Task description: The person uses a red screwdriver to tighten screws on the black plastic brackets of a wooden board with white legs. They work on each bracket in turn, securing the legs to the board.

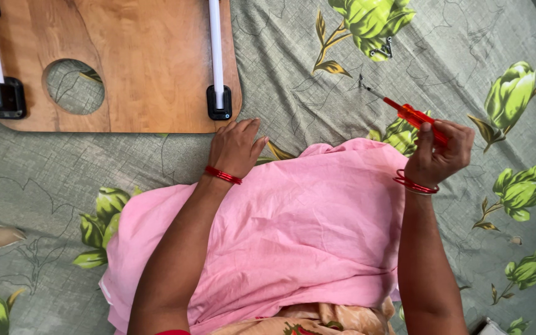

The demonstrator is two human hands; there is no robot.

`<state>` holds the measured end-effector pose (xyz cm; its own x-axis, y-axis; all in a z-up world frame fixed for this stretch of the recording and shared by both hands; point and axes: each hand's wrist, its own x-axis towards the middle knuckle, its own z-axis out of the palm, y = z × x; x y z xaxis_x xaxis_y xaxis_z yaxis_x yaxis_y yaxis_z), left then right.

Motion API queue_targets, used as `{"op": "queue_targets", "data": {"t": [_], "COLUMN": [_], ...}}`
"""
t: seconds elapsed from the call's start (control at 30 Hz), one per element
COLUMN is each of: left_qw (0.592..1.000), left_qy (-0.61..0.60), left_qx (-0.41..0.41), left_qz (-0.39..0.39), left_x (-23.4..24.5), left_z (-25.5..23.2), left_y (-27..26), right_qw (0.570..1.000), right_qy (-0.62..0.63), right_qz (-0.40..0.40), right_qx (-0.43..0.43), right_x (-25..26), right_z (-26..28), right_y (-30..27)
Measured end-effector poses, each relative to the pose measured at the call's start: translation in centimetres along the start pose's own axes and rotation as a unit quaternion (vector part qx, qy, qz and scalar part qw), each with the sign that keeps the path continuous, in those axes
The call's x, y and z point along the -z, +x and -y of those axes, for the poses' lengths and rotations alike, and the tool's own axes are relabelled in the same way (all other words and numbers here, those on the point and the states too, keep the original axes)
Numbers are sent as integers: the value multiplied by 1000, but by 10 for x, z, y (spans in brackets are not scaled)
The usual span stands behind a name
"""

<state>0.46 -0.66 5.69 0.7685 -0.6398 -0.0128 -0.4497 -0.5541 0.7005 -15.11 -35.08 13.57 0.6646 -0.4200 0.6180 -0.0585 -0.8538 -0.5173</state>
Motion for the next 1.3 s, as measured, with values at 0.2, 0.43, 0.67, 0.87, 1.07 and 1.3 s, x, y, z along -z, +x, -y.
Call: {"op": "queue_targets", "data": {"t": [0.2, 0.43, 0.67, 0.87, 1.07, 1.3], "left_qw": [999, 984, 934, 935, 917, 921], "left_qy": [-6, -169, -347, -346, -387, -370], "left_qx": [20, 2, 21, 47, 59, 84], "left_qz": [26, -49, -88, -61, -75, -87], "left_x": [5, -5, -52, -90, -111, -136], "left_z": [-4, -9, -31, -79, -102, -104], "left_y": [2, -2, 46, 90, 112, 134], "right_qw": [998, 974, 947, 944, 936, 929], "right_qy": [54, 190, 280, 288, 302, 308], "right_qz": [-19, 4, -6, 5, -16, -33], "right_qx": [-33, -127, -156, -161, -183, -200], "right_x": [22, 32, 20, 28, 34, 40], "right_z": [11, 39, 54, 52, 37, 11], "right_y": [13, 14, 20, 21, 21, 22]}}
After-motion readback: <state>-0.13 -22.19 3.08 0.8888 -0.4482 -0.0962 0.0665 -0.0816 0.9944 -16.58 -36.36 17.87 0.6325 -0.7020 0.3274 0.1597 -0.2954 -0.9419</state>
